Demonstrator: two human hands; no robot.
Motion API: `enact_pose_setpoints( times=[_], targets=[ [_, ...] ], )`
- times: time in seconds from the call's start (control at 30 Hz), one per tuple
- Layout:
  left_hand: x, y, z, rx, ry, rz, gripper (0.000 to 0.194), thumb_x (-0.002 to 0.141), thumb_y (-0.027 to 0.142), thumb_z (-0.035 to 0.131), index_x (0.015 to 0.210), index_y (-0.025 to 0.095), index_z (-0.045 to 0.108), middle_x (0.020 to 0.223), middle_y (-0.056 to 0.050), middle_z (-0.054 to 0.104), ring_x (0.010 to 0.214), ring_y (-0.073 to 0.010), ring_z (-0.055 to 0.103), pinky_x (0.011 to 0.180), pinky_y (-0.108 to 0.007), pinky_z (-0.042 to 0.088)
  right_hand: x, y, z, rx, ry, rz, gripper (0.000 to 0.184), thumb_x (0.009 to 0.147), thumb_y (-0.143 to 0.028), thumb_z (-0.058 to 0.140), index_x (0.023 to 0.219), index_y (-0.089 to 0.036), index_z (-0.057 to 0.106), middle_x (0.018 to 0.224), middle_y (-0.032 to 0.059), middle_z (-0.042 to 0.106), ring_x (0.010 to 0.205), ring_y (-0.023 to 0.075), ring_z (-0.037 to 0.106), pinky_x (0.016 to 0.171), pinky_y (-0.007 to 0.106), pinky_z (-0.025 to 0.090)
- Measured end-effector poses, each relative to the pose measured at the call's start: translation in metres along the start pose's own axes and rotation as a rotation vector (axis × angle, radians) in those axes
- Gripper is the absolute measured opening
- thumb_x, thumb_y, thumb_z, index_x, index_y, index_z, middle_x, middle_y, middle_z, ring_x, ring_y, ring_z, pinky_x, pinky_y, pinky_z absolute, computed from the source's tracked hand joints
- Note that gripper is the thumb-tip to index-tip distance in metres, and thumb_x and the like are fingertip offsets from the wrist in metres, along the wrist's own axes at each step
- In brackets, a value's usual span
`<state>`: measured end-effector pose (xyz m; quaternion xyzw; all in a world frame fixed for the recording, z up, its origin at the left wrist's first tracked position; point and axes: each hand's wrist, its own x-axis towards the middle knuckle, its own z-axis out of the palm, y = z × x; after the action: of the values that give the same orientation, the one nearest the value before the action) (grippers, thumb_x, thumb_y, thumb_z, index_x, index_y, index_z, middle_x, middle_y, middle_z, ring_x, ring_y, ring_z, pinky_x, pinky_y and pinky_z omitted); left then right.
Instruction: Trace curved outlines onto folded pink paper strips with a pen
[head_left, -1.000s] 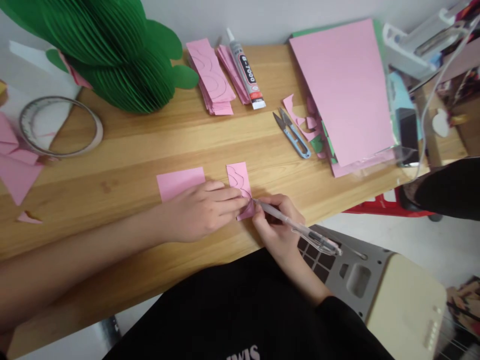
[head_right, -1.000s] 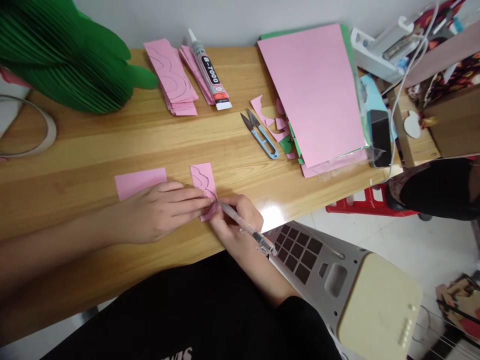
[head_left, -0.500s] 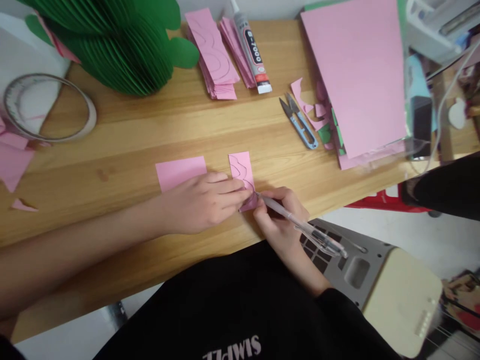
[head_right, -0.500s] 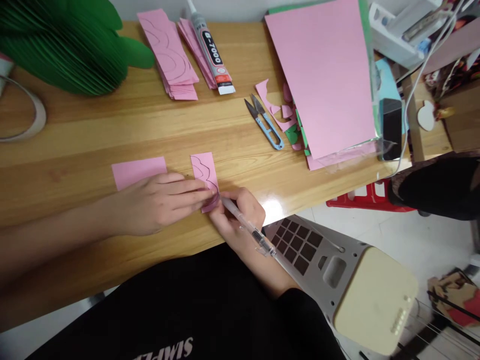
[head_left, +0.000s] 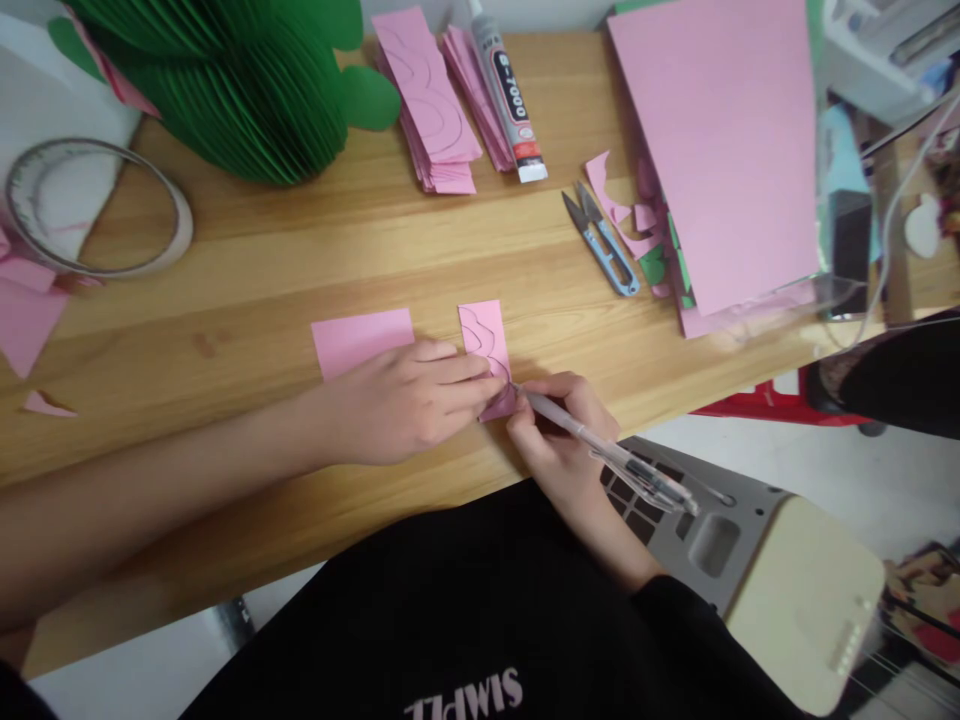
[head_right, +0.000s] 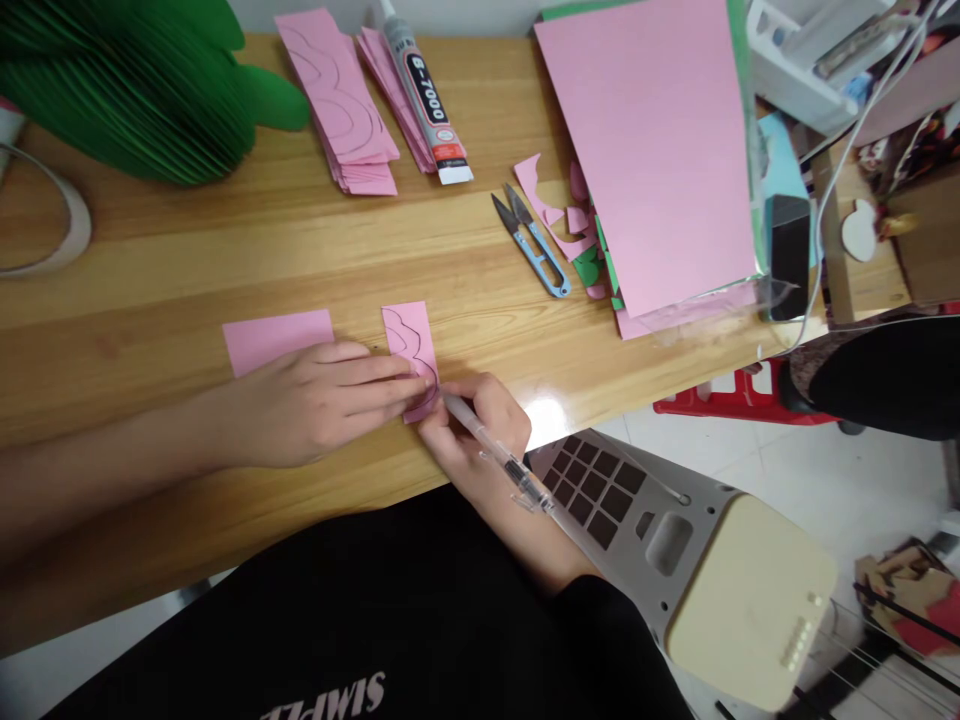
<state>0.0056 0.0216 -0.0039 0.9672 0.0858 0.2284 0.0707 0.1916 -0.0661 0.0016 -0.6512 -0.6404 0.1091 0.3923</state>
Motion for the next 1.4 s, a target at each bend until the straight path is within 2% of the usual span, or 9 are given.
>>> enact_pose_setpoints(
  times=[0.47, 0.8, 1.0, 1.23, 1.4],
  targets=[
    [0.0005, -0.0009, -0.0007, -0.035, -0.008, -0.002, 0.047, 0.105, 0.008, 0.025, 0.098, 0.012, 0.072, 0.112, -0.008, 0.076, 0.102, -0.0185, 0.070, 0.076, -0.032, 0.049, -0.0001, -0.0009, -0.0011, 0.007, -0.014, 0.034, 0.006, 0.080, -0.019, 0.061, 0.077, -0.022, 0.057, 0.056, -0.0065, 0.061, 0.042, 0.0086, 0.053, 0.041, 0.021, 0.044],
    [-0.0031, -0.0012, 0.0009, -0.038, -0.051, -0.017, 0.046, 0.106, 0.010, 0.026, 0.103, 0.017, 0.071, 0.117, -0.005, 0.075, 0.107, -0.0175, 0.067, 0.082, -0.031, 0.047, -0.0006, 0.0003, -0.0036, 0.054, -0.040, 0.031, 0.006, 0.080, -0.017, 0.061, 0.077, -0.022, 0.058, 0.058, -0.0059, 0.062, 0.043, 0.0083, 0.054, 0.042, 0.020, 0.045],
    [-0.0023, -0.0012, 0.0022, -0.062, -0.015, -0.009, 0.048, 0.106, 0.009, 0.025, 0.101, 0.013, 0.072, 0.115, -0.009, 0.075, 0.105, -0.0196, 0.068, 0.081, -0.034, 0.047, -0.0010, 0.0007, -0.0026, 0.042, -0.058, 0.022, 0.006, 0.079, -0.019, 0.060, 0.076, -0.023, 0.057, 0.058, -0.0059, 0.061, 0.043, 0.0089, 0.053, 0.041, 0.021, 0.043],
    [-0.0029, -0.0007, 0.0016, -0.098, -0.050, -0.044, 0.042, 0.106, 0.012, 0.031, 0.103, 0.018, 0.072, 0.116, -0.006, 0.075, 0.108, -0.0182, 0.067, 0.082, -0.032, 0.047, -0.0006, 0.0005, -0.0030, 0.031, -0.047, 0.053, 0.006, 0.079, -0.018, 0.060, 0.076, -0.022, 0.057, 0.056, -0.0065, 0.060, 0.042, 0.0087, 0.053, 0.041, 0.020, 0.043],
    [-0.0003, -0.0009, -0.0002, -0.068, -0.023, -0.016, 0.048, 0.107, 0.011, 0.025, 0.100, 0.013, 0.073, 0.113, -0.009, 0.076, 0.105, -0.0192, 0.068, 0.080, -0.033, 0.048, 0.0000, 0.0008, -0.0040, 0.071, -0.075, 0.014, 0.005, 0.078, -0.018, 0.060, 0.076, -0.022, 0.058, 0.058, -0.0053, 0.060, 0.043, 0.0091, 0.053, 0.041, 0.021, 0.042]
  ],
)
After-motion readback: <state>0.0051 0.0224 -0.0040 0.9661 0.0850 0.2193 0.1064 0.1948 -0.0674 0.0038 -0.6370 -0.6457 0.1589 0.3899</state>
